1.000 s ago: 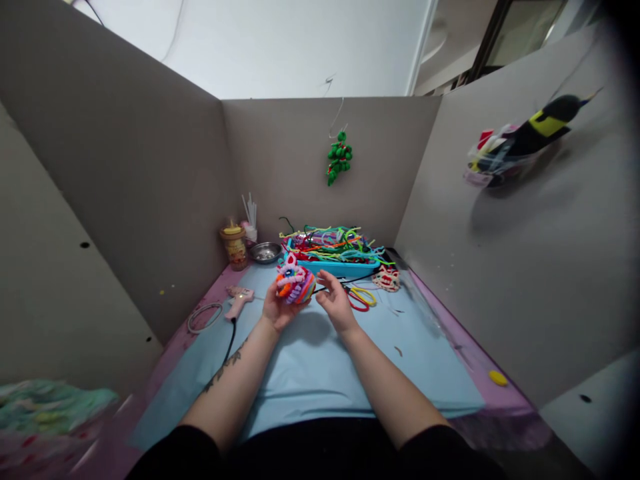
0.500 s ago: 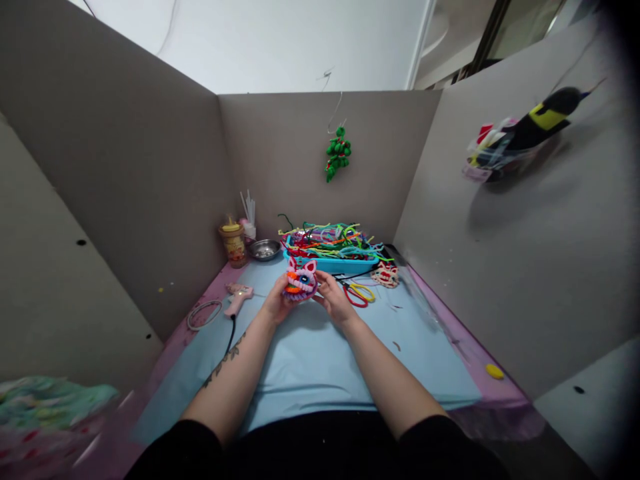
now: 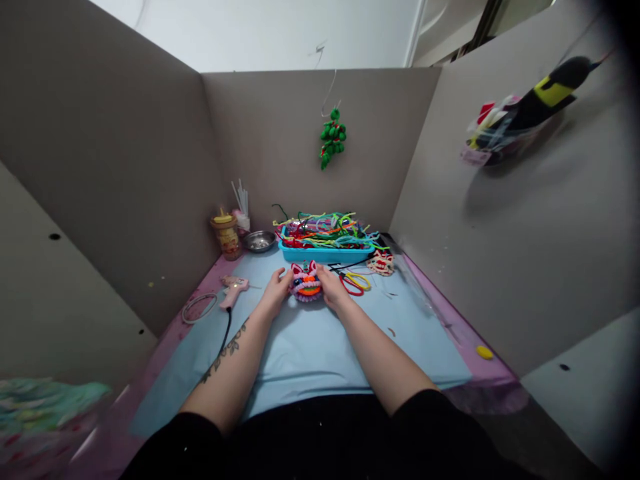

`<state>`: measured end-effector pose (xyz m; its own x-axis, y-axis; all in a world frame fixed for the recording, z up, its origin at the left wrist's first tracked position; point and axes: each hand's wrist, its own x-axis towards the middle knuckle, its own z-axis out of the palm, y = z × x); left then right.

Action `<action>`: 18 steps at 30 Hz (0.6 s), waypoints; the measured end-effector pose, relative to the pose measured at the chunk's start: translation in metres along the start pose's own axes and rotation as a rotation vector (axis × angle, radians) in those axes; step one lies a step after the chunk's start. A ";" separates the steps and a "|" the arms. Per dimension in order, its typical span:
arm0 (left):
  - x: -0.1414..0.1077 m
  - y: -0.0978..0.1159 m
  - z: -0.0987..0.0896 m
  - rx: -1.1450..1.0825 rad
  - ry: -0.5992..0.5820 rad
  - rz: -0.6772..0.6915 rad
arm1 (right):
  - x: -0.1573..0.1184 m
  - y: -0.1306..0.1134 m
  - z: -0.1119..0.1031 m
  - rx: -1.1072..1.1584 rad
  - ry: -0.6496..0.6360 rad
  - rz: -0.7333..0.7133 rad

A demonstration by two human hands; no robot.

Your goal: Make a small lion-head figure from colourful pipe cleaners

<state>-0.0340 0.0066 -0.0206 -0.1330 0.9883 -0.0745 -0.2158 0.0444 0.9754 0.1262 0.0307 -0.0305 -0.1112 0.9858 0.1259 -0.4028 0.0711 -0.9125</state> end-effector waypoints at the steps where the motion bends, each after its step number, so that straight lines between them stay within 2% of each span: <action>1: 0.001 0.000 -0.001 0.011 0.013 0.005 | 0.000 -0.001 0.002 0.026 -0.004 0.014; 4: 0.007 -0.003 -0.003 0.016 0.054 0.024 | -0.002 -0.006 0.006 0.064 0.036 0.074; 7: 0.012 -0.005 -0.005 -0.025 0.077 0.022 | -0.006 -0.012 0.007 0.087 -0.005 0.091; 11: 0.010 -0.002 -0.005 -0.041 0.062 -0.021 | -0.010 -0.016 0.005 0.099 0.041 0.134; 15: -0.001 0.008 -0.002 -0.035 -0.041 0.031 | -0.010 -0.015 0.001 0.060 0.100 0.150; 18: -0.007 0.015 -0.002 -0.077 -0.205 0.130 | -0.009 -0.011 -0.003 0.041 0.098 0.150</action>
<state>-0.0381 -0.0004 -0.0058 0.0329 0.9942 0.1020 -0.2840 -0.0886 0.9547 0.1339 0.0218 -0.0226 -0.0850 0.9951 -0.0510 -0.4249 -0.0825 -0.9015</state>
